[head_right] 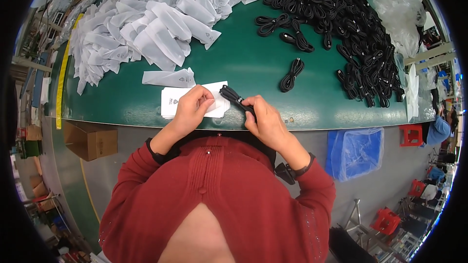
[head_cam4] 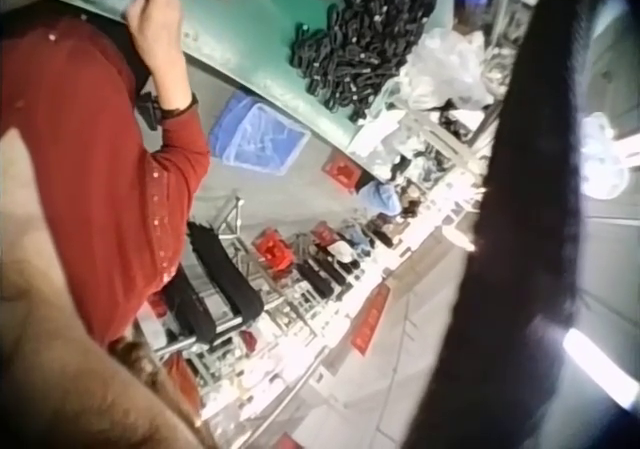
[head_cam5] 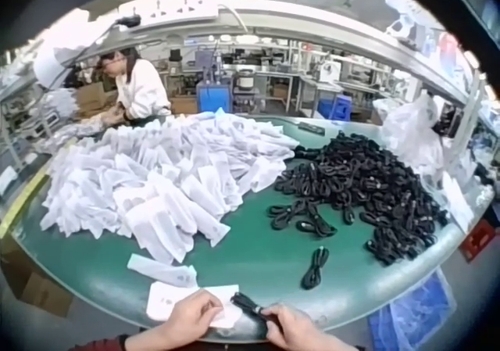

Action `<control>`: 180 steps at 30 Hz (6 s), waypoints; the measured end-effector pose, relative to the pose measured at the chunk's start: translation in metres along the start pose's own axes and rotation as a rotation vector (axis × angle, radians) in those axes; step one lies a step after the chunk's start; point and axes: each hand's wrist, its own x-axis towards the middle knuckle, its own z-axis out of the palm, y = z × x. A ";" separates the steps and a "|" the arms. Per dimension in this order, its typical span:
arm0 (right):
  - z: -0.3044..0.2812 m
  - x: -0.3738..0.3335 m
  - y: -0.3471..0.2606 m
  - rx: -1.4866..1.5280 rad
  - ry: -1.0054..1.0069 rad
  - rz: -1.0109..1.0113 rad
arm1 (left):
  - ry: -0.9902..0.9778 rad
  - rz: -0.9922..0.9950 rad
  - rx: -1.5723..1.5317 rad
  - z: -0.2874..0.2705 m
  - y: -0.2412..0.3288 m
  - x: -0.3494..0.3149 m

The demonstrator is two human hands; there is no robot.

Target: Packaging black cables into white protective sleeves at a factory workbench.

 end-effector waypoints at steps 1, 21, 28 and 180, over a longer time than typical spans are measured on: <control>-0.001 -0.002 0.000 -0.012 -0.018 -0.045 | 0.001 0.002 0.000 0.000 -0.001 0.000; 0.011 0.028 -0.008 0.224 0.008 -0.199 | 0.010 0.309 0.018 -0.015 0.025 0.017; 0.009 0.057 -0.026 0.296 0.105 -0.140 | -0.050 -0.064 -0.798 -0.029 0.031 0.041; 0.004 0.028 0.017 -0.265 0.010 -0.252 | 0.034 0.120 0.041 -0.016 0.022 0.011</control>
